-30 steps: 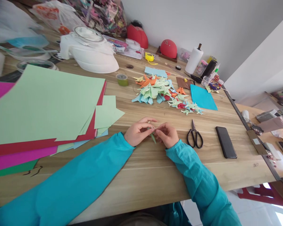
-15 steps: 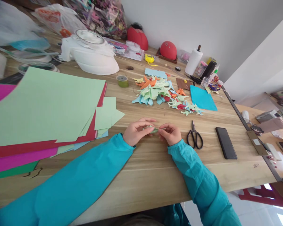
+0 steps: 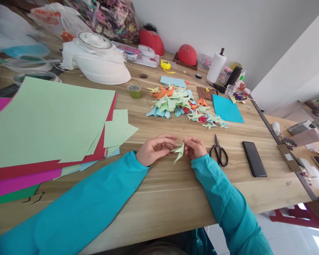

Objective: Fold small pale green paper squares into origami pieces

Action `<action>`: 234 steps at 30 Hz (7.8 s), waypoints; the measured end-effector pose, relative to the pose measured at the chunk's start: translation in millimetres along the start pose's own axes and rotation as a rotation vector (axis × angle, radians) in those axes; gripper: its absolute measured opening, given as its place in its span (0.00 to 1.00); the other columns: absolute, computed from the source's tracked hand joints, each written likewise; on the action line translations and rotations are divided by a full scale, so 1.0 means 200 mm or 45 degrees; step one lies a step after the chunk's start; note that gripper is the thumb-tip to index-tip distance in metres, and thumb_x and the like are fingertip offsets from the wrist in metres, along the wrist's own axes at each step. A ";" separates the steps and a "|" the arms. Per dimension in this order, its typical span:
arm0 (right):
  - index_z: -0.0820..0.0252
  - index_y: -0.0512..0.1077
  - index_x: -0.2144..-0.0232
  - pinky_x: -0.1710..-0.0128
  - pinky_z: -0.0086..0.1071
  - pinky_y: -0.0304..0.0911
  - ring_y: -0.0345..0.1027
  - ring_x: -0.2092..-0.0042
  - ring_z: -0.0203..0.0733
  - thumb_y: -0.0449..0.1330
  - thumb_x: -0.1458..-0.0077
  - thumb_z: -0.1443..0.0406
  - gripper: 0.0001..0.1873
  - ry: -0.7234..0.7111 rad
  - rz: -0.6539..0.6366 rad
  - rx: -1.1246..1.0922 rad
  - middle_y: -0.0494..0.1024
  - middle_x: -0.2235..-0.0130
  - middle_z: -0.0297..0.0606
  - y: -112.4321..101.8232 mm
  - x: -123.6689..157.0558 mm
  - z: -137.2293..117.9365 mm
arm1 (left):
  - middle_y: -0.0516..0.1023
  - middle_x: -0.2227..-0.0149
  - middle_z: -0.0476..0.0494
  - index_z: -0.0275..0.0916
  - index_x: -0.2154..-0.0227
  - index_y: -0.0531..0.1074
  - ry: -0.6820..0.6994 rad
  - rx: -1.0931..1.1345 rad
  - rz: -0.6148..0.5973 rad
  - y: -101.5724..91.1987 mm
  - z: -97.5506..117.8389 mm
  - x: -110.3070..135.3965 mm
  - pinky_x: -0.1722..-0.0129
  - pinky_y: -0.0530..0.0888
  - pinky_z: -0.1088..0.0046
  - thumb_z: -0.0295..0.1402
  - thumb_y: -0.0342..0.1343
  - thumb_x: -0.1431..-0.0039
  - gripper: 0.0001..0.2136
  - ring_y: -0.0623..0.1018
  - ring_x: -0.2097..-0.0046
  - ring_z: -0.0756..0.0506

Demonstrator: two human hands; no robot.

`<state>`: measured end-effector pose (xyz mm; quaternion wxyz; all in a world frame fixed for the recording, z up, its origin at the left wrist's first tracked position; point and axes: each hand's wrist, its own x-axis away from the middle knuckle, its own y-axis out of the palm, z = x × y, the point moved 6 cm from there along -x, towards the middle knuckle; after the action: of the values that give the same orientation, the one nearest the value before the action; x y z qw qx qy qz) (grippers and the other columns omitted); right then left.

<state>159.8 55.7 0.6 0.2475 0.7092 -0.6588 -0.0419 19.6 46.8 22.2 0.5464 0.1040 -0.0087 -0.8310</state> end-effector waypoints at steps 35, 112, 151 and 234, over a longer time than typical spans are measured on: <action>0.61 0.67 0.79 0.90 0.22 0.49 0.55 0.87 0.28 0.66 0.64 0.59 0.14 -0.060 -0.085 -0.002 0.64 0.88 0.26 0.01 -0.01 -0.01 | 0.75 0.70 0.42 0.32 0.79 0.67 -0.208 0.133 -0.013 0.01 -0.02 0.00 0.78 0.73 0.73 0.35 0.60 0.58 0.10 0.73 0.76 0.51; 0.59 0.72 0.76 0.84 0.22 0.57 0.60 0.82 0.26 0.65 0.59 0.61 0.08 -0.339 -0.322 0.275 0.70 0.76 0.30 0.05 -0.01 0.01 | 0.72 0.67 0.47 0.37 0.65 0.62 -0.064 0.238 -0.160 0.05 -0.04 0.01 0.68 0.71 0.73 0.26 0.60 0.57 0.15 0.73 0.66 0.49; 0.58 0.74 0.72 0.78 0.27 0.59 0.64 0.73 0.33 0.62 0.55 0.64 0.05 -0.962 -0.117 1.054 0.73 0.72 0.37 0.13 0.13 -0.12 | 0.71 0.62 0.42 0.35 0.65 0.75 -0.162 -0.078 0.171 0.00 -0.06 0.01 0.76 0.75 0.73 0.36 0.60 0.59 0.16 0.73 0.71 0.50; 0.61 0.75 0.77 0.72 0.27 0.66 0.69 0.75 0.32 0.68 0.65 0.64 0.09 -0.249 -0.312 0.335 0.77 0.77 0.33 0.07 0.02 0.00 | 0.73 0.80 0.48 0.33 0.77 0.71 -0.168 -0.030 0.069 -0.01 -0.01 -0.01 0.73 0.70 0.74 0.35 0.61 0.60 0.10 0.72 0.76 0.50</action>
<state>147.4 51.8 6.6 0.0807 0.8028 -0.5883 -0.0540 19.3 50.2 21.3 0.5680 0.0424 -0.0376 -0.8211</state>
